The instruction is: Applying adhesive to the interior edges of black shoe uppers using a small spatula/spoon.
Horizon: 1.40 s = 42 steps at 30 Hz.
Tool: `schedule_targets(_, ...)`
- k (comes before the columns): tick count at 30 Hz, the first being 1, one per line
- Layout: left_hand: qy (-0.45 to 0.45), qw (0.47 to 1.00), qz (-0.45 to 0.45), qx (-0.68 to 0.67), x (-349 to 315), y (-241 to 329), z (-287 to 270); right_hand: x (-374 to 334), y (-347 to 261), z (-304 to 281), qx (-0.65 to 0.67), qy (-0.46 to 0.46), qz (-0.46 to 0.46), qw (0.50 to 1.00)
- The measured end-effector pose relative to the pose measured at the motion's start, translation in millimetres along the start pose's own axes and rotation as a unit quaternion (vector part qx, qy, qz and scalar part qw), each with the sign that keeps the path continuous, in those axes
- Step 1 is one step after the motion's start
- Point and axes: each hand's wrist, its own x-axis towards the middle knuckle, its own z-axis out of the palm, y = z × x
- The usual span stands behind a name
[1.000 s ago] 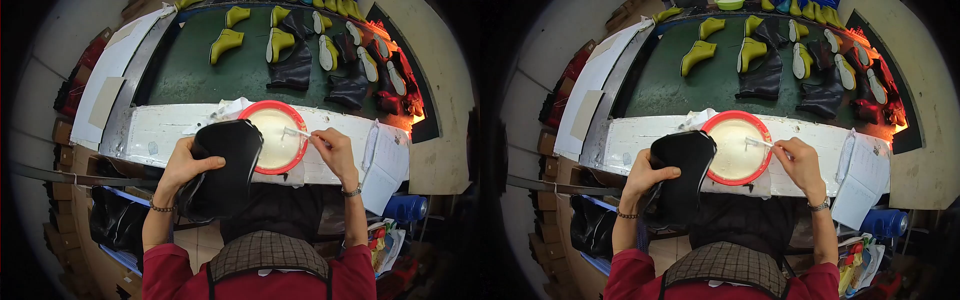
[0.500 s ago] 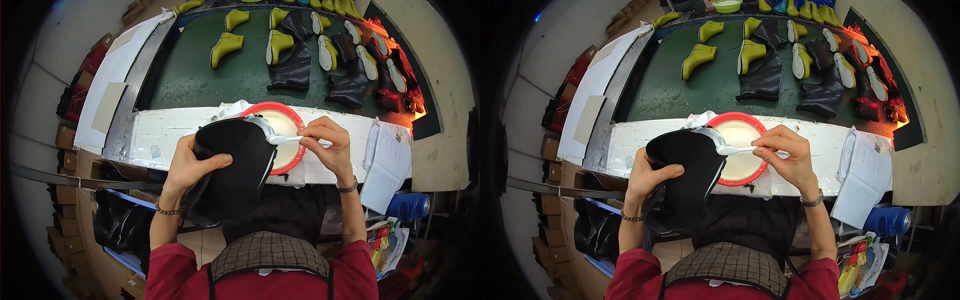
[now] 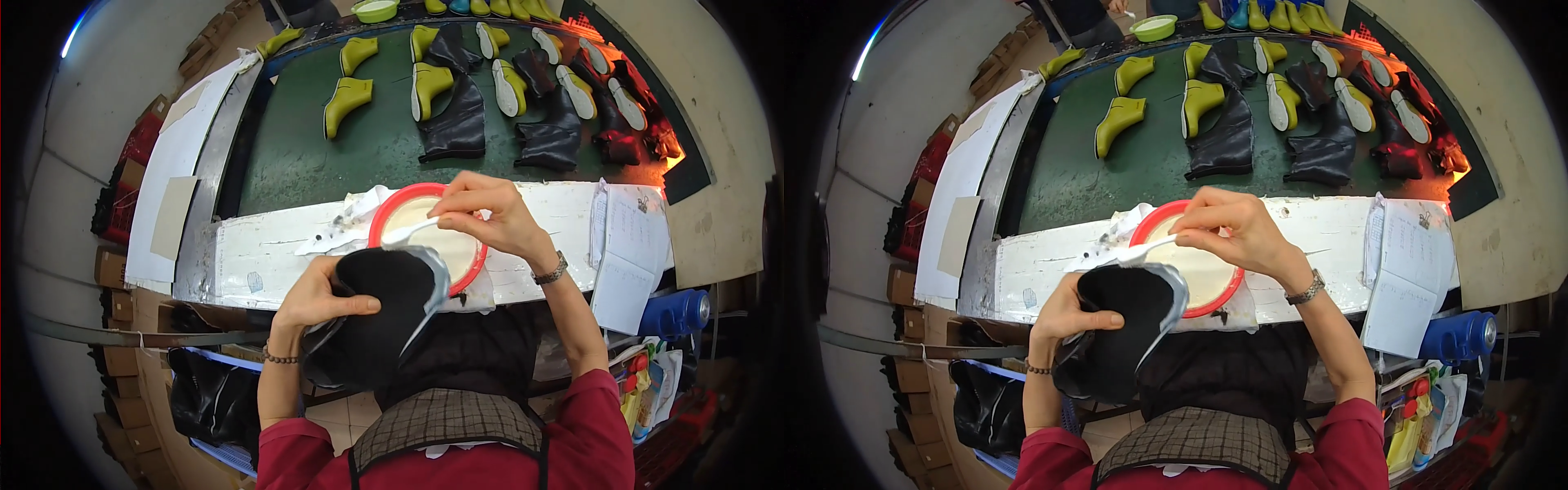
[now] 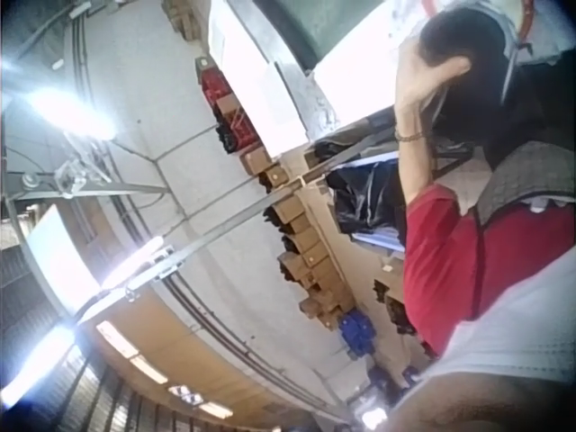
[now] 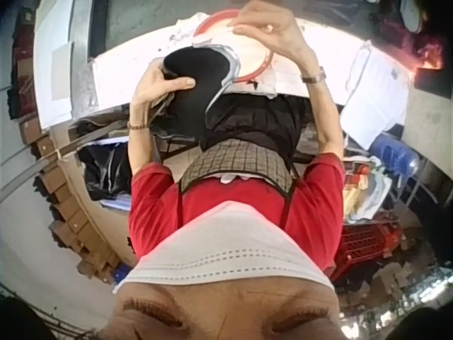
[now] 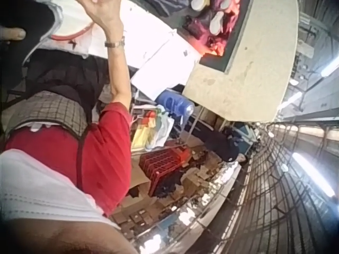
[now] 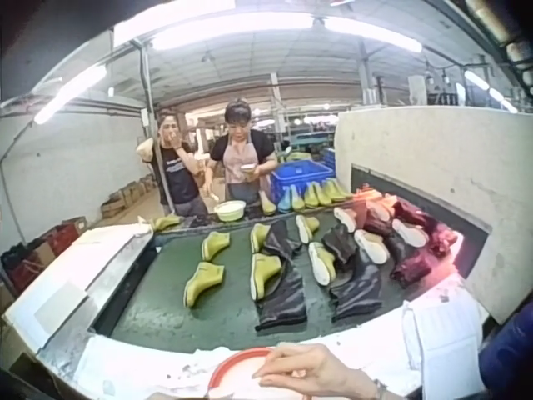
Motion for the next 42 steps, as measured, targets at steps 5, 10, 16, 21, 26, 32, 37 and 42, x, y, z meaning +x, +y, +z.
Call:
schedule_targets(5,0.325,0.927,0.100,0.159,-7,-19,-34,-21,-1,-13,-0.196,0.023,0.122,0.973)
schedule_targets(10,0.454,0.869,0.117,0.158,8,-72,-55,-56,12,0,-0.365,-0.020,0.120,0.923)
schedule_targets(16,0.333,0.824,0.000,0.458,-27,-133,-28,-57,3,14,-0.446,-0.040,0.123,0.886)
schedule_targets(21,0.314,0.835,-0.053,0.449,-34,-130,-27,-55,-3,14,-0.285,0.051,0.215,0.933)
schedule_targets(26,0.320,0.822,-0.058,0.468,-42,-128,-37,-71,2,9,-0.242,0.071,0.237,0.938)
schedule_targets(32,0.393,0.805,0.128,0.426,-42,-95,-10,-82,11,8,-0.213,0.114,0.244,0.939)
schedule_targets(37,0.337,0.821,0.186,0.422,-32,-59,17,-50,-15,23,-0.092,0.167,0.173,0.966)
schedule_targets(42,0.273,0.835,0.220,0.424,-35,-43,33,-36,-15,21,-0.075,0.164,0.145,0.973)
